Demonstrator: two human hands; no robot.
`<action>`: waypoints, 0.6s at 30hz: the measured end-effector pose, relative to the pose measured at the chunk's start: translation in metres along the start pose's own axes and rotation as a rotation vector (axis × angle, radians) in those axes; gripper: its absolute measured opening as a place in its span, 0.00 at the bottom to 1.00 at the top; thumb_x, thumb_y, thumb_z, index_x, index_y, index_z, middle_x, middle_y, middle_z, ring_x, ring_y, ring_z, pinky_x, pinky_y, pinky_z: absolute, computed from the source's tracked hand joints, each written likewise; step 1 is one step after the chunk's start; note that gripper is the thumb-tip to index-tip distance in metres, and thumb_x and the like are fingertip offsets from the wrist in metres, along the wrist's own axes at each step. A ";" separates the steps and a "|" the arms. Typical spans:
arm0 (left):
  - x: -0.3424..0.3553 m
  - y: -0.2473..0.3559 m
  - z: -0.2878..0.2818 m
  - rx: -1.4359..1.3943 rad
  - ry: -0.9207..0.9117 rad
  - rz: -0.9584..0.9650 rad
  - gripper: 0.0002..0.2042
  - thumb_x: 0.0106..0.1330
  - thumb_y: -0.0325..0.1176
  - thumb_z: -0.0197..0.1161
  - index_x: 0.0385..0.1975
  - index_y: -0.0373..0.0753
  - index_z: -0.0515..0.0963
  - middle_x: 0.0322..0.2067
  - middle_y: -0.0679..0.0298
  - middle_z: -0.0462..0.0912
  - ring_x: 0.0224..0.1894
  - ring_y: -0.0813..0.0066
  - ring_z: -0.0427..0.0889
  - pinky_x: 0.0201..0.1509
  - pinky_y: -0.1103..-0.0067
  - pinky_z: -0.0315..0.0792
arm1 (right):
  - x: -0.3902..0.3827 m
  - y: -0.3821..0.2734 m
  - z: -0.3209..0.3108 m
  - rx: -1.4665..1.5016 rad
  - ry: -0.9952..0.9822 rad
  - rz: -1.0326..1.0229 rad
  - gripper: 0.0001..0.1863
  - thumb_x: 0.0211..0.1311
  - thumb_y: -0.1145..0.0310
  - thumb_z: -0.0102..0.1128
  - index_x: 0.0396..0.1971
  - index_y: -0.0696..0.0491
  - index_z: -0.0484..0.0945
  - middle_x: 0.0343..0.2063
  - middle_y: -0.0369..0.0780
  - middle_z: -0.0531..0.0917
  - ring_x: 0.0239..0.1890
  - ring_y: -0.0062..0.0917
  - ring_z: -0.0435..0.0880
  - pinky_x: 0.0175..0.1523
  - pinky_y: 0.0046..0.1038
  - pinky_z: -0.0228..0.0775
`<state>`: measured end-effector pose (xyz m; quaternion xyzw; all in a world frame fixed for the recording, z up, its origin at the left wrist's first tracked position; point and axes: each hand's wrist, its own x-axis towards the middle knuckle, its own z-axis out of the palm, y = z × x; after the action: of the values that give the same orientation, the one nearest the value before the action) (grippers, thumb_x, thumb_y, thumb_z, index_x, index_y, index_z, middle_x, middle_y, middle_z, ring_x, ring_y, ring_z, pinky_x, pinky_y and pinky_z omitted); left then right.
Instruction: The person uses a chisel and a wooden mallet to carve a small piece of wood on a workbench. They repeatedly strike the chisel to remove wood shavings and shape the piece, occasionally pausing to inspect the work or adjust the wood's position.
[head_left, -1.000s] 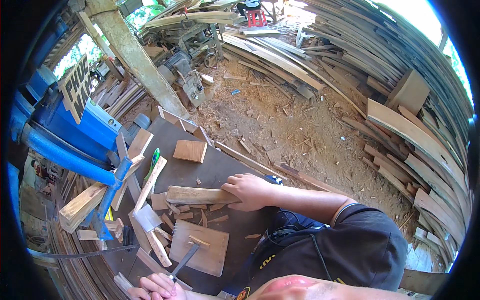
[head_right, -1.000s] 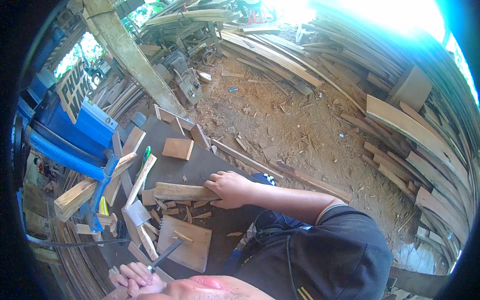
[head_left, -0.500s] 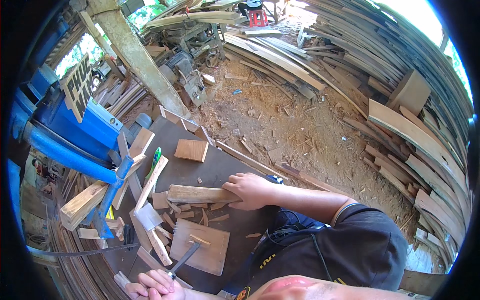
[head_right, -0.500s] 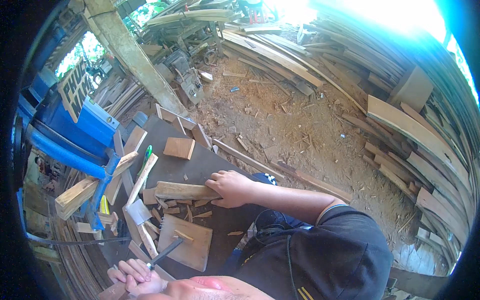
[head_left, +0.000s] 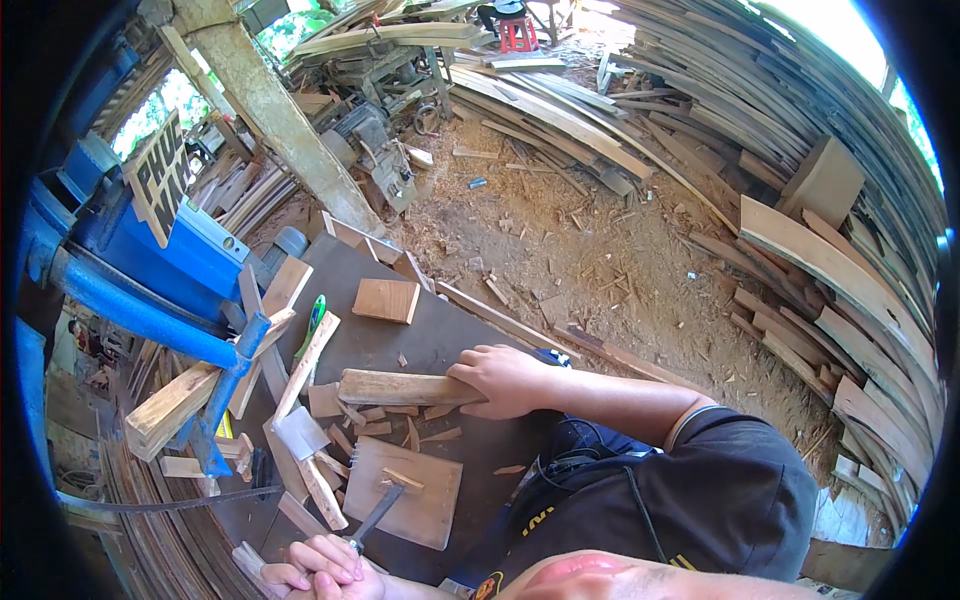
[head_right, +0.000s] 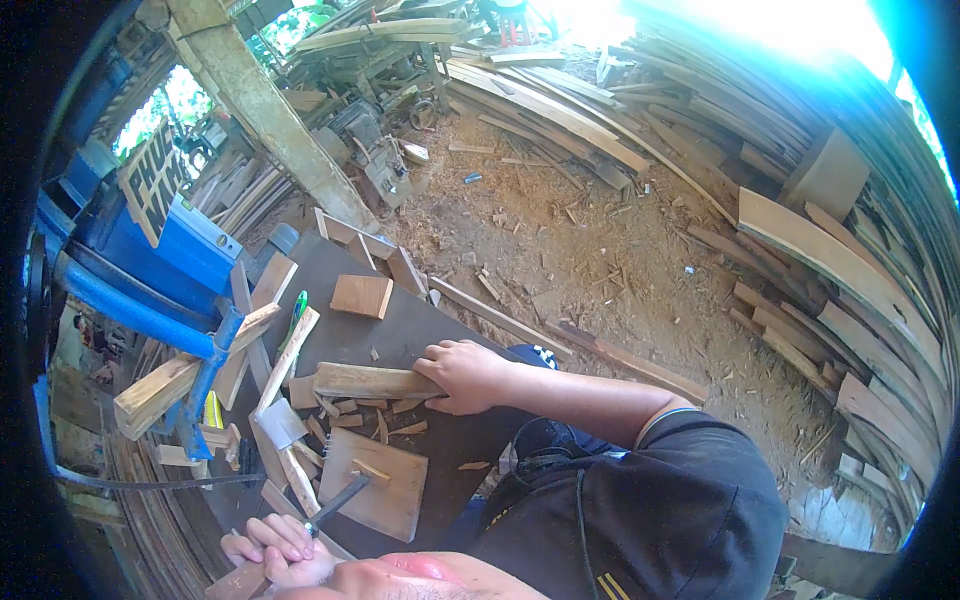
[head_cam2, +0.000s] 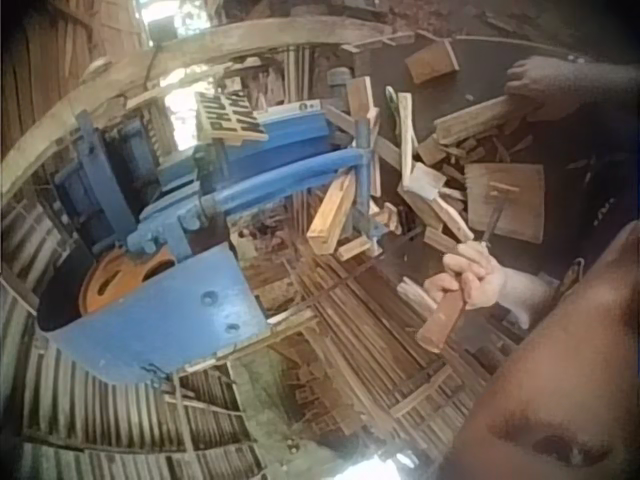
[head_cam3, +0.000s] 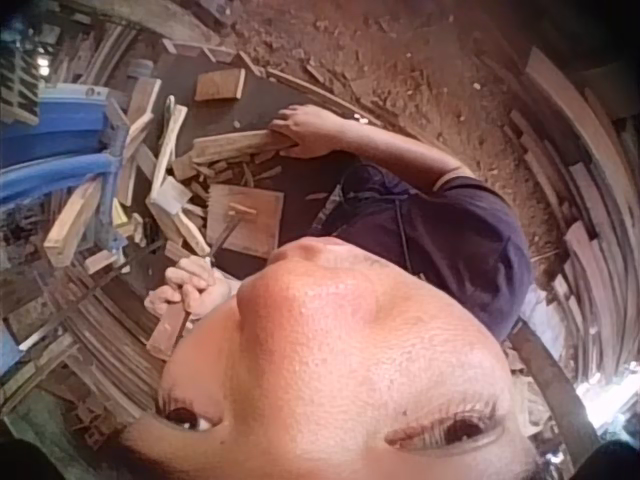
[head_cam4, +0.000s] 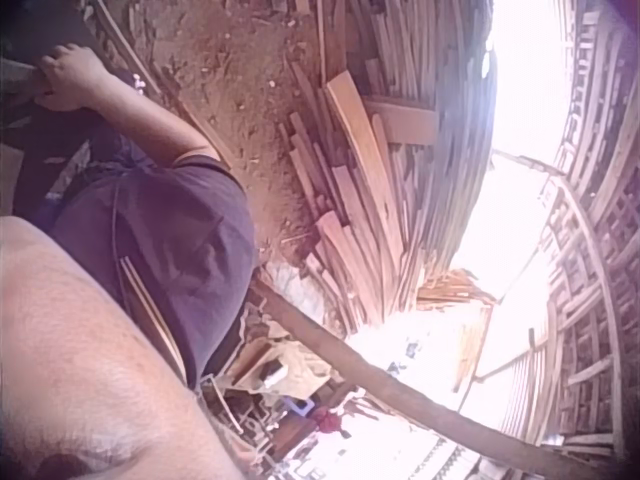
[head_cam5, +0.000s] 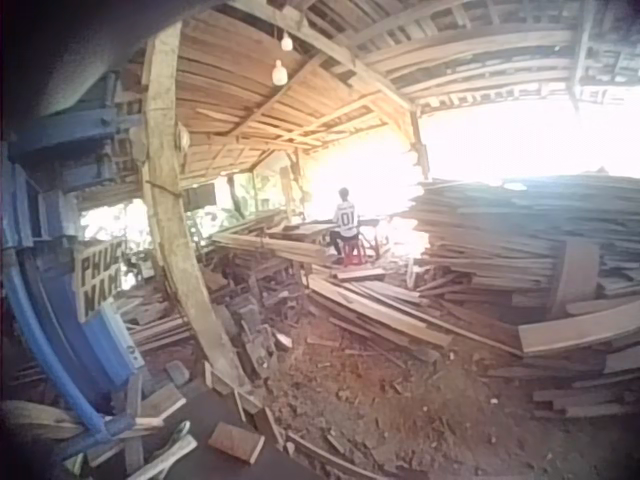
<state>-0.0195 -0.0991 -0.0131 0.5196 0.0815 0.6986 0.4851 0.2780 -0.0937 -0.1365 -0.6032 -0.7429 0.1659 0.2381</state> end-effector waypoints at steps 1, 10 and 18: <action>-0.003 0.001 0.003 0.036 0.024 0.000 0.12 0.61 0.20 0.54 0.40 0.43 0.64 0.19 0.62 0.64 0.15 0.72 0.59 0.18 0.76 0.58 | 0.000 0.000 0.000 0.001 0.000 -0.001 0.28 0.58 0.53 0.67 0.53 0.56 0.76 0.43 0.48 0.79 0.51 0.44 0.79 0.57 0.42 0.72; -0.010 -0.004 0.005 0.068 -0.031 0.000 0.12 0.61 0.20 0.53 0.40 0.42 0.63 0.19 0.63 0.63 0.17 0.71 0.62 0.19 0.72 0.59 | 0.000 0.000 -0.001 -0.002 -0.006 0.000 0.26 0.58 0.53 0.67 0.49 0.57 0.76 0.43 0.49 0.80 0.51 0.45 0.80 0.56 0.43 0.73; -0.002 -0.009 -0.016 0.072 -0.125 0.062 0.12 0.61 0.19 0.56 0.35 0.40 0.60 0.16 0.63 0.66 0.13 0.78 0.64 0.11 0.84 0.59 | 0.000 0.001 0.000 -0.005 0.013 -0.016 0.26 0.58 0.53 0.67 0.48 0.57 0.77 0.42 0.49 0.80 0.50 0.45 0.80 0.55 0.43 0.73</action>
<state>-0.0269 -0.0899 -0.0265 0.5815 0.0600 0.6762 0.4484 0.2790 -0.0932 -0.1367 -0.5989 -0.7465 0.1585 0.2427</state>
